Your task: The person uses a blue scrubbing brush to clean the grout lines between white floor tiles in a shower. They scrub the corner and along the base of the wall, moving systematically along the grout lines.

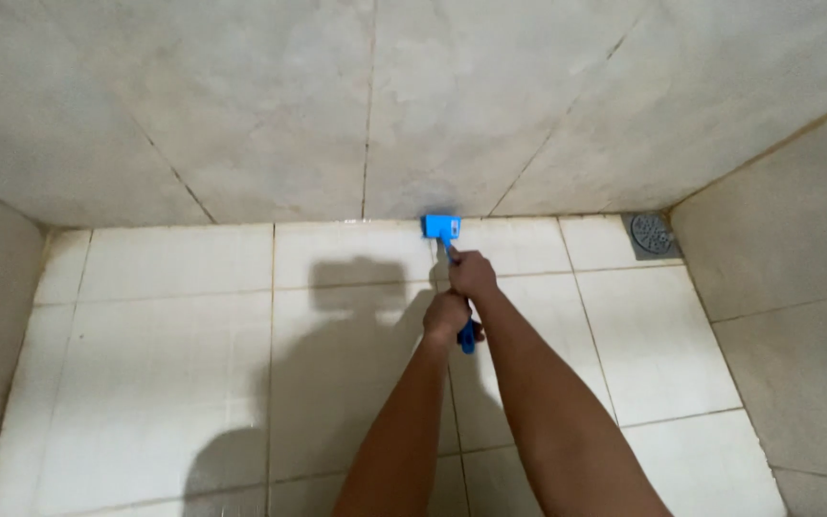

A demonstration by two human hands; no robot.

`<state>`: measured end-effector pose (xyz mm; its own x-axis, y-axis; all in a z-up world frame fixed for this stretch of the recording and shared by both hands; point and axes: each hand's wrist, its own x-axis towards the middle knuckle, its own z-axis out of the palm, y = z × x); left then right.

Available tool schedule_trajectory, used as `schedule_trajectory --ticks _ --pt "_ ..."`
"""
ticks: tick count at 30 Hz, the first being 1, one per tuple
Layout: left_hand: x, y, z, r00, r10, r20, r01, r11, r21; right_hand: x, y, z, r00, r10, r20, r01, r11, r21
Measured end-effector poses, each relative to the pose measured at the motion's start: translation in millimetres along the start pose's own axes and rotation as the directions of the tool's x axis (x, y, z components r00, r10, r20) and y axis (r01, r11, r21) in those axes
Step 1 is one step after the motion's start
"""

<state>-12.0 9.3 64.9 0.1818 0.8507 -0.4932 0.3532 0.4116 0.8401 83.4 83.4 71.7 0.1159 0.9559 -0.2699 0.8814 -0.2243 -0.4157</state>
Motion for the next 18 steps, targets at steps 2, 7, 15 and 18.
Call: schedule_trajectory --ticks 2,7,15,18 --pt "-41.5 31.3 -13.5 0.996 -0.086 0.027 0.089 0.984 -0.152 -7.2 5.4 1.5 1.000 -0.020 0.013 0.020 0.999 0.037" --pt "-43.2 34.4 -16.3 0.983 -0.170 0.065 0.180 0.862 -0.475 5.6 16.0 13.2 0.996 -0.086 -0.032 0.089 0.988 0.122" --pt "-48.5 24.5 -1.0 0.979 -0.196 0.056 0.194 0.814 -0.547 -12.3 17.3 5.1 0.981 -0.173 -0.083 0.182 0.976 0.118" --pt "-60.3 18.8 7.2 0.986 -0.162 0.041 0.157 0.811 -0.564 -31.5 13.0 0.0 0.986 -0.156 -0.064 0.164 0.975 0.147"
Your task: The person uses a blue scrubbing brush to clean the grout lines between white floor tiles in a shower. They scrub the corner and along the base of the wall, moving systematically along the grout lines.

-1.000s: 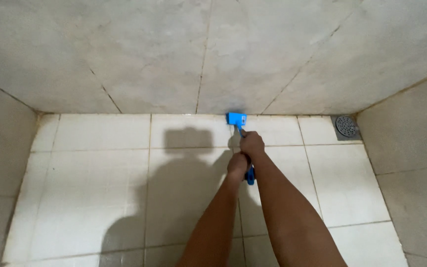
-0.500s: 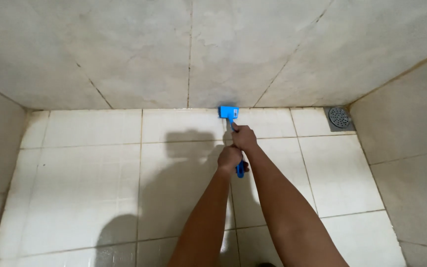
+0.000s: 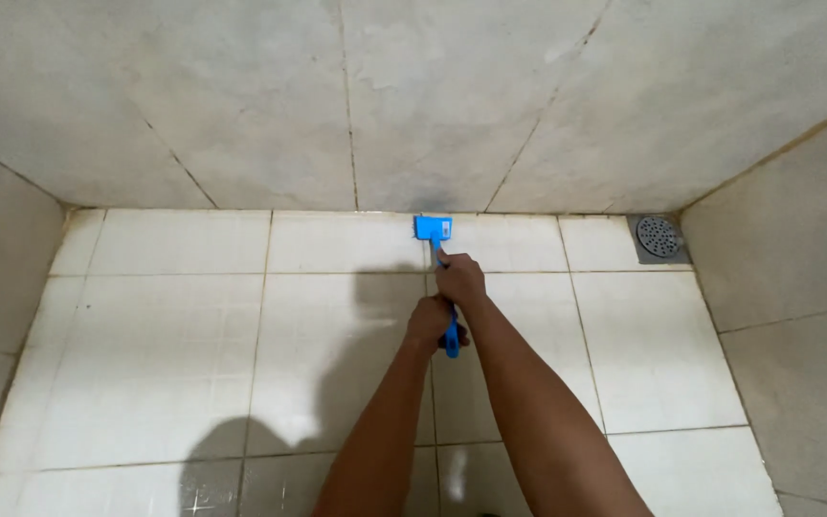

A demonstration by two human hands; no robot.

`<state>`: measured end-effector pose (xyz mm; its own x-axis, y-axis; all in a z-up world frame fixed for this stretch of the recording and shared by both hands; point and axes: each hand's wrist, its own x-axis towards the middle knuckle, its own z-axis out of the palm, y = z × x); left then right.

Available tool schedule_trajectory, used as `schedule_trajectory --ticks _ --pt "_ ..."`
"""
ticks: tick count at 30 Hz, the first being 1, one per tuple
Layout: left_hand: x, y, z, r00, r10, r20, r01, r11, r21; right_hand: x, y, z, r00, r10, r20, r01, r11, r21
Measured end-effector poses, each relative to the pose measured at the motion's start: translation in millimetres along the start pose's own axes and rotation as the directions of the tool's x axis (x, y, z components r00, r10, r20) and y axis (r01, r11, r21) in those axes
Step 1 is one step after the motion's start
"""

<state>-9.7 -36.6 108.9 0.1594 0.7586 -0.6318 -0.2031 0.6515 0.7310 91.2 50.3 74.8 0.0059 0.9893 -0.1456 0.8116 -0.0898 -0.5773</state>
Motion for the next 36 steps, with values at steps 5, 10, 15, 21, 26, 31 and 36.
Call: schedule_trajectory --ticks 5,10,15,21,26,31,36 --pt "-15.3 -8.0 4.2 0.999 0.032 -0.011 -0.032 0.999 0.020 -13.0 6.3 5.4 0.999 0.039 -0.014 -0.039 0.999 0.018" --pt "-39.6 -8.5 15.5 0.999 -0.014 -0.041 0.016 0.999 0.046 -32.0 9.8 -1.7 1.000 0.009 0.004 -0.009 1.000 -0.004" --pt "-52.0 -16.3 18.1 0.999 -0.036 -0.036 0.036 0.999 -0.024 -43.9 9.5 -3.5 1.000 -0.026 -0.009 0.026 0.999 -0.044" --pt "-60.6 -25.6 18.7 0.999 -0.045 0.008 0.045 0.999 -0.022 -54.9 7.3 -8.8 0.997 0.041 0.072 -0.038 0.998 -0.044" --pt "-75.0 -43.9 21.2 1.000 0.008 -0.008 -0.009 0.998 -0.066 -78.7 0.7 -12.0 0.996 0.026 0.083 -0.021 0.997 -0.069" --pt "-65.3 -61.6 29.0 0.994 0.030 -0.105 -0.036 0.998 -0.055 -70.9 6.4 1.4 0.997 0.015 0.078 -0.005 0.992 -0.130" --pt "-65.2 -66.2 36.3 0.982 0.046 -0.184 -0.067 0.992 -0.108 -66.9 13.8 5.2 0.997 0.028 0.078 -0.016 0.989 -0.146"
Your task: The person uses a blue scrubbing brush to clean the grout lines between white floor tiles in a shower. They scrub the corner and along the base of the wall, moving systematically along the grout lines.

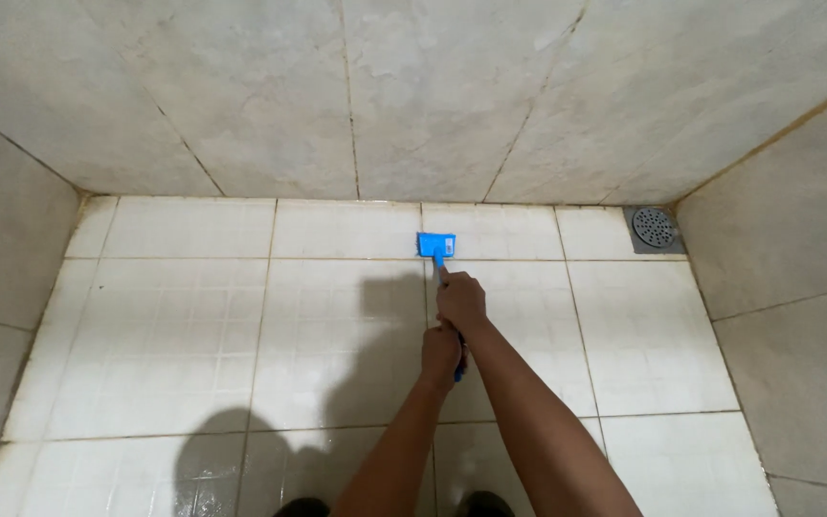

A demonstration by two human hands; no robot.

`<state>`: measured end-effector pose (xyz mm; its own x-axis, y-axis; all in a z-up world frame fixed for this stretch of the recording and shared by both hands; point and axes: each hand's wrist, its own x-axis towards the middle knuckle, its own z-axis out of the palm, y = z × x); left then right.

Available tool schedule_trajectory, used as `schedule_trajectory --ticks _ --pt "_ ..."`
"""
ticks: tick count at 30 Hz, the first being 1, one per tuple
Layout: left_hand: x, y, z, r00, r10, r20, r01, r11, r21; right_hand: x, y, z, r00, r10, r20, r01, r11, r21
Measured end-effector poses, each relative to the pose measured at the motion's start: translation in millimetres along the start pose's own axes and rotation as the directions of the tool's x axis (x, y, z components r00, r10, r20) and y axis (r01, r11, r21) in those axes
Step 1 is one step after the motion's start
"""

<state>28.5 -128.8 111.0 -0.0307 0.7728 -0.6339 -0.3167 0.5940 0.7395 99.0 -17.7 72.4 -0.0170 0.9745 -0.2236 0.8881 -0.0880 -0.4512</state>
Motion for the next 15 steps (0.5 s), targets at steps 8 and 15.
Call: schedule_trajectory --ticks 8,15 --pt "9.3 23.2 -2.1 0.998 -0.044 0.054 0.038 0.994 0.106 0.5 -17.5 -29.3 0.998 0.044 0.049 -0.050 0.992 0.112" --pt "27.6 43.6 -5.7 0.984 -0.133 0.120 0.110 0.977 0.185 12.6 -22.7 -41.4 0.996 0.066 0.053 -0.073 0.988 0.139"
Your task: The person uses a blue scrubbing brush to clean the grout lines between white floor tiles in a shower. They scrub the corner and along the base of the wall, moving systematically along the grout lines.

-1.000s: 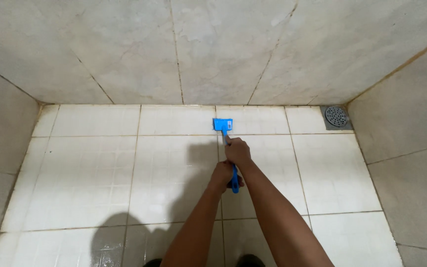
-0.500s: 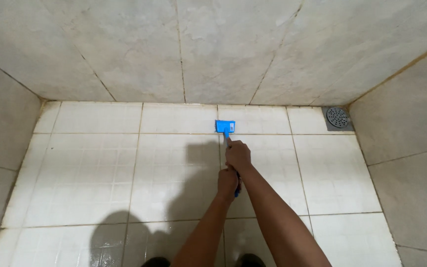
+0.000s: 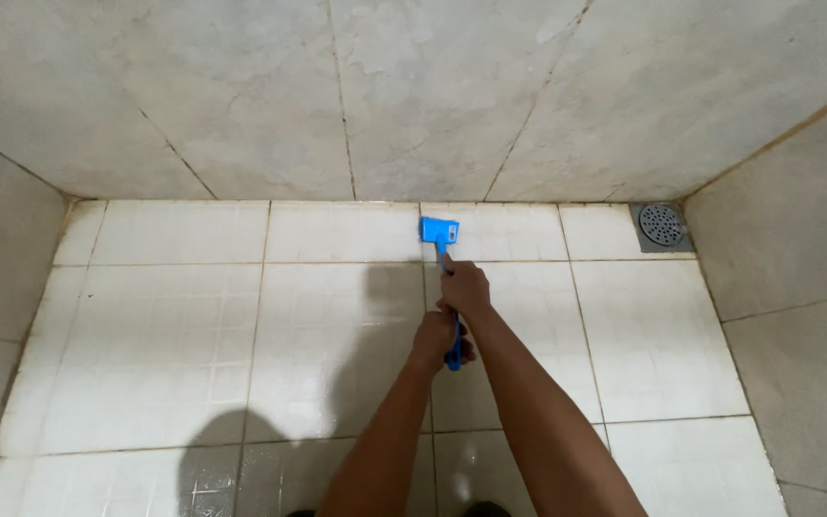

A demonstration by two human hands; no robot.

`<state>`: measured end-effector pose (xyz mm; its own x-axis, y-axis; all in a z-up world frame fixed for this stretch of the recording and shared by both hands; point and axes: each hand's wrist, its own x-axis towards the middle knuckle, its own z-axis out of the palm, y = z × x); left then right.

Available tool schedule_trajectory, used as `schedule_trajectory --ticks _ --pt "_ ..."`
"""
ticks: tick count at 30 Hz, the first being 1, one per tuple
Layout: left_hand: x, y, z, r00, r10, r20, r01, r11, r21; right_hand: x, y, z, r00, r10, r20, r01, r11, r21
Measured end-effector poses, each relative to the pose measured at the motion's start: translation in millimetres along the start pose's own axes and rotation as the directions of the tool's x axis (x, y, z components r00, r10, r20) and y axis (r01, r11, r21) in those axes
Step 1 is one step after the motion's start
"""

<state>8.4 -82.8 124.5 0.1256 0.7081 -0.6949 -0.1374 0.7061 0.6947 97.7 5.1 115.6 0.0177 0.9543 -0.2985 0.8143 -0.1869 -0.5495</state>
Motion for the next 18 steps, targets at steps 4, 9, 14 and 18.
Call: schedule_trajectory --ticks 4,9,14,18 --pt "20.4 5.7 -3.9 0.999 0.005 0.045 -0.004 0.999 -0.036 30.0 18.4 14.3 1.000 0.023 0.016 -0.024 0.997 0.074" --pt "28.1 18.1 -10.1 0.999 -0.007 0.038 0.008 0.999 -0.032 43.0 8.6 20.4 0.996 -0.058 -0.067 0.059 0.998 0.008" --pt "46.9 20.5 -21.6 0.999 -0.025 0.036 0.027 0.998 -0.049 65.3 9.3 31.8 0.991 -0.087 -0.106 0.090 0.996 0.025" --pt "55.6 21.5 -27.1 0.997 -0.013 0.069 0.020 0.995 -0.101 78.6 10.1 37.2 0.994 -0.065 -0.089 0.070 0.996 0.051"
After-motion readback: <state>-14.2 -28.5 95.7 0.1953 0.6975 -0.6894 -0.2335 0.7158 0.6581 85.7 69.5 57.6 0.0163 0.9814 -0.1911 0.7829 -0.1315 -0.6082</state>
